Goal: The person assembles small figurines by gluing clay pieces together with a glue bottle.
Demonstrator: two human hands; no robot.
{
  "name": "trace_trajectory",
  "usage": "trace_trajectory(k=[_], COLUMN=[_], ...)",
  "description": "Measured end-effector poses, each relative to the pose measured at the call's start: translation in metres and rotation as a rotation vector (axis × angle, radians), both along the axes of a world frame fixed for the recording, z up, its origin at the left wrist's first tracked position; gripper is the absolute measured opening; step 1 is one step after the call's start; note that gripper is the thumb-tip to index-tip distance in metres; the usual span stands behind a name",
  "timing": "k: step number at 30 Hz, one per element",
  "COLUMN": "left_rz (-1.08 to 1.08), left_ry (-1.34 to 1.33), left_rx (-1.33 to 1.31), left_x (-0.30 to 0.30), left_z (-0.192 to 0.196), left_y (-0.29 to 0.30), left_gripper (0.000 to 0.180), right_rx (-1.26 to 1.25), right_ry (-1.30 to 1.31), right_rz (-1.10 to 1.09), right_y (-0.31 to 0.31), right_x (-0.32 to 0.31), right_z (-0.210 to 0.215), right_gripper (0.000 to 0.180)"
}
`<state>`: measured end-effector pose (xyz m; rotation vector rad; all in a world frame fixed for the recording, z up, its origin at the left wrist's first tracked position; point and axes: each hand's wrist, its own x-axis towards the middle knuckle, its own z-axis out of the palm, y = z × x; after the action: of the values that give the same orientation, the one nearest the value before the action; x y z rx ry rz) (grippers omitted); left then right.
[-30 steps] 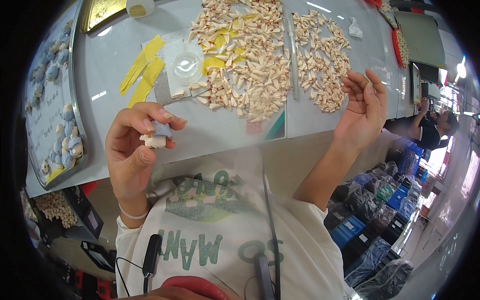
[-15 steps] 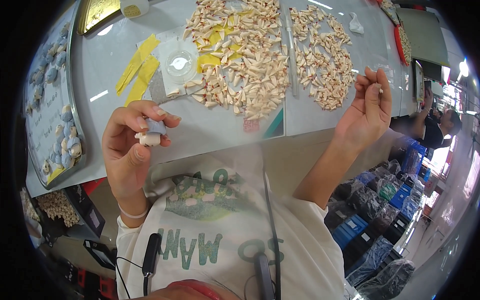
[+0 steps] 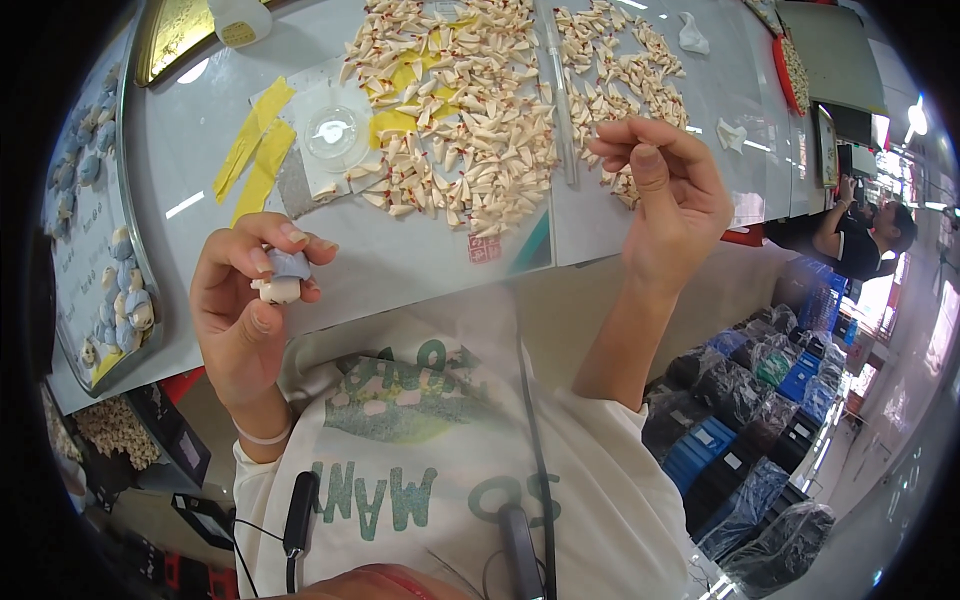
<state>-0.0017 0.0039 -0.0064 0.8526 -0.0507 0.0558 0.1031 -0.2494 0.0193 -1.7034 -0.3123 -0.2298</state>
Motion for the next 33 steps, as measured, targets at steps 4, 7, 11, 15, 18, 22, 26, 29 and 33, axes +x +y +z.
trace_trajectory(k=[4,7,11,15,18,22,26,29,33], left_rz=[-0.011,-0.012,-0.019,-0.030,-0.018,-0.021,-0.006,0.000,0.021], left_ry=[0.107,0.093,0.095,0.103,0.075,-0.009,0.077,0.148,0.241], left_rx=[0.132,0.128,0.112,0.091,0.011,-0.092,0.018,-0.046,-0.136], left_x=[0.000,-0.001,-0.001,-0.001,-0.001,-0.001,-0.001,0.000,0.001], left_z=[0.006,0.005,0.005,0.005,0.003,-0.003,0.002,0.007,0.010], left_y=[0.001,0.001,0.001,0.002,0.002,0.004,0.003,0.002,0.003], left_gripper=[0.033,0.033,0.033,0.033,0.029,0.030,0.040,0.046,0.050], right_rx=[0.033,0.048,0.058,0.256,0.338,0.373,0.328,0.304,0.367], right_ry=[-0.037,-0.045,-0.017,0.124,0.154,0.169,0.152,0.129,0.247], right_rz=[0.029,0.087,0.134,0.232,0.328,0.371,0.373,0.408,0.482], right_y=[0.000,0.000,-0.001,0.003,0.007,0.017,0.028,0.038,0.052], right_x=[0.000,0.001,0.001,0.002,0.004,0.004,0.004,0.006,0.009], right_z=[-0.004,-0.004,-0.004,-0.003,-0.007,-0.010,-0.006,-0.001,0.006], right_gripper=[0.018,0.017,0.016,0.016,0.017,0.018,0.018,0.014,0.013])
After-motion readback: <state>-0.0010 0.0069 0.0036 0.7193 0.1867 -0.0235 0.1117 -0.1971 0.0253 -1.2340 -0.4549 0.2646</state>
